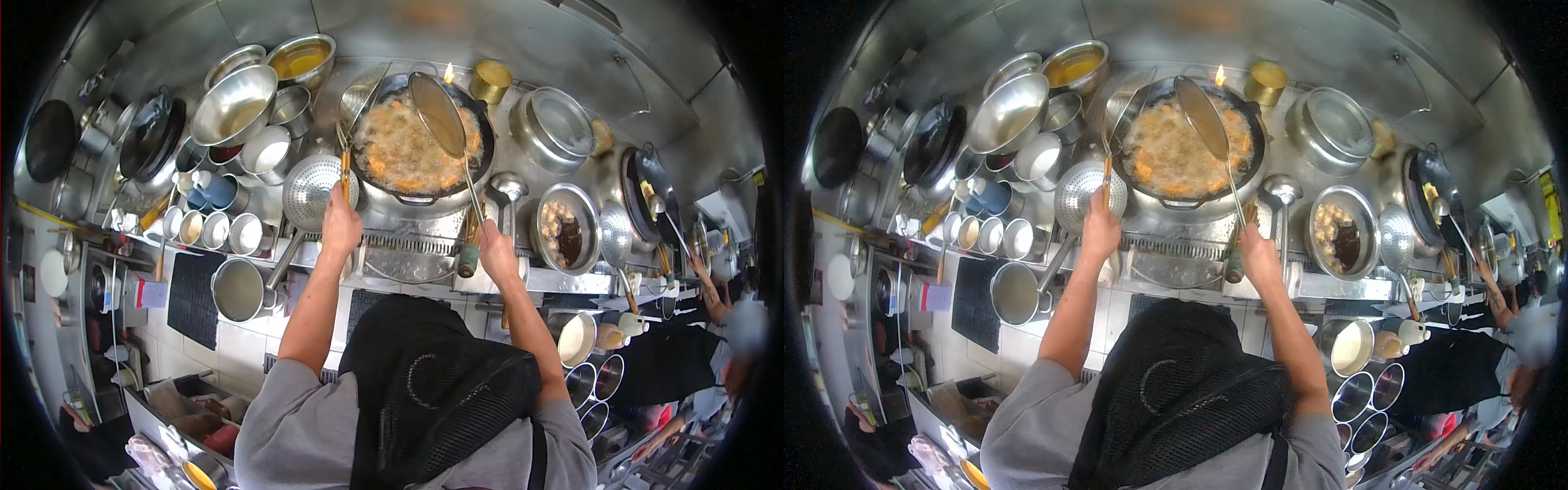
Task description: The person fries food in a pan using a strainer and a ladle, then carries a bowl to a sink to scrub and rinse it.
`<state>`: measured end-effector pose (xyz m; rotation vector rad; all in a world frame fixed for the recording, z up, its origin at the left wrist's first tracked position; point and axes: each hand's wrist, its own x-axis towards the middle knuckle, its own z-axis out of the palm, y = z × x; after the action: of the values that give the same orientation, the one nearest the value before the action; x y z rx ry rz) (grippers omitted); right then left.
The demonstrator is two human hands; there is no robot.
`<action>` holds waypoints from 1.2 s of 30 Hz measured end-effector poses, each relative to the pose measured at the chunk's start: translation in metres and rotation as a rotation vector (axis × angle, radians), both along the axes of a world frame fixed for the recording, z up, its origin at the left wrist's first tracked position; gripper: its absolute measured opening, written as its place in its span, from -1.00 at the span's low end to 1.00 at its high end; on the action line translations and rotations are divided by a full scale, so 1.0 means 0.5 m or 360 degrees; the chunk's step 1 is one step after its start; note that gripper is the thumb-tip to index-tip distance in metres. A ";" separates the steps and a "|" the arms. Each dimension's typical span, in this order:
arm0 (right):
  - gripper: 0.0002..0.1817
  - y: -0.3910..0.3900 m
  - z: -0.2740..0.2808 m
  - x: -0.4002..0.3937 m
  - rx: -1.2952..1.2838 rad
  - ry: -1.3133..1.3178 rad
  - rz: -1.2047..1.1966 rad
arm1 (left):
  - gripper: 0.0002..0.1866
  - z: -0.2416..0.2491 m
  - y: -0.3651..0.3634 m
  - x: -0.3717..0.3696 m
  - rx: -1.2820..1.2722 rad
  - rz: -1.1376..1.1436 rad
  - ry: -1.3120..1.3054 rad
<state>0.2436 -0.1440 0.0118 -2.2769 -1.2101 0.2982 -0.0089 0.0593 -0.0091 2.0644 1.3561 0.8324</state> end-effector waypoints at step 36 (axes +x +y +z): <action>-0.83 0.101 0.019 0.068 0.0362 0.2022 -0.0127 | -0.33 -0.011 -0.003 0.008 -0.0745 -0.0188 -0.0646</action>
<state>0.2778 -0.0938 0.0212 -1.3986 -0.4195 1.2433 -0.0047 0.0579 -0.0149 1.5015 1.0690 0.7455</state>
